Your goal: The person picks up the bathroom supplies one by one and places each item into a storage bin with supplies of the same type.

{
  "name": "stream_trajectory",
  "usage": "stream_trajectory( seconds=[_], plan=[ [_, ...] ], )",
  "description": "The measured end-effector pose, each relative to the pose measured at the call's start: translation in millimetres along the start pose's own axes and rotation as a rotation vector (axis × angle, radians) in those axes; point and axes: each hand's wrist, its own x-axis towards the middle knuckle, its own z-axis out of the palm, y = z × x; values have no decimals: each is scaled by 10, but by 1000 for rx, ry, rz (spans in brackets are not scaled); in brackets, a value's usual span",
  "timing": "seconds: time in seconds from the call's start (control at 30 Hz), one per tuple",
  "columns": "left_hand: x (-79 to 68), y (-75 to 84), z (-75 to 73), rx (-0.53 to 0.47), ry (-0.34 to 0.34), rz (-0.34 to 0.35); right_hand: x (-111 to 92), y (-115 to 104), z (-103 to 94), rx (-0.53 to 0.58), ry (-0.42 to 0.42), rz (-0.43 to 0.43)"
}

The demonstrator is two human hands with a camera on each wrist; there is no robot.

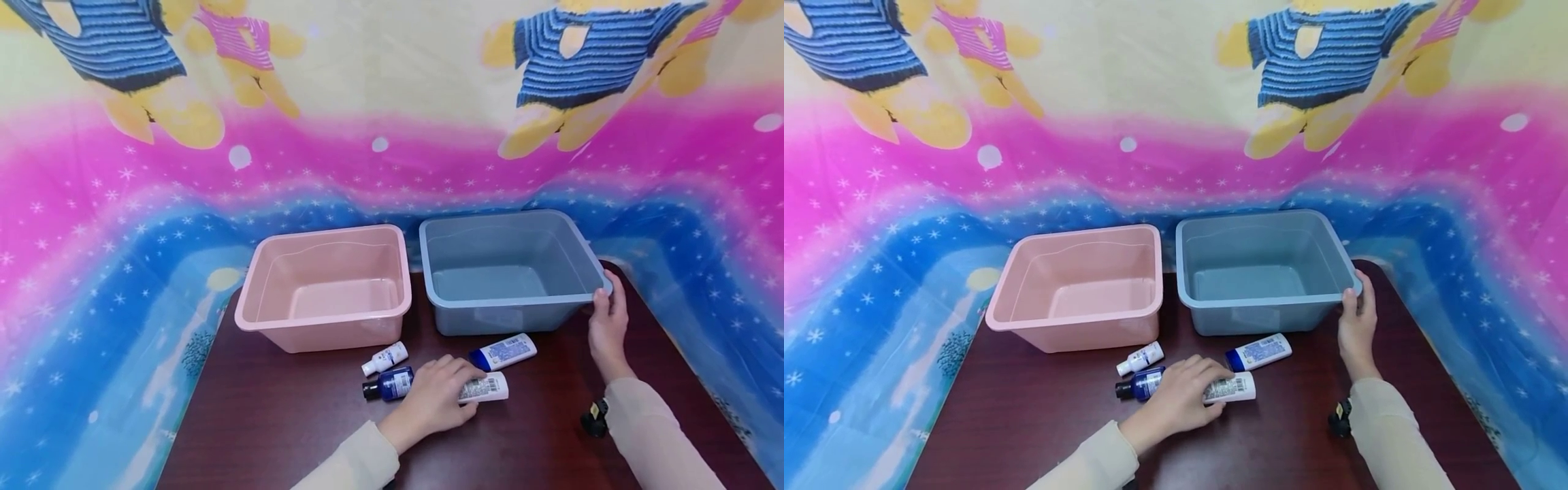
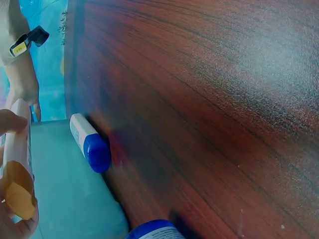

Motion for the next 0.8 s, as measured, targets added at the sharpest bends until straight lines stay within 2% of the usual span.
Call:
stream_trajectory(
  seconds=[0.23,0.67,0.8],
  plan=[
    [29,19,-55,3,9,21,-10,-15,-1,-43,0,6],
    [136,-30,-233,-1,-18,3,-16,3,-2,-88,14,-23],
    [164,-49,-293,-15,-20,1,-7,8,-6,-69,14,-23]
  ],
)
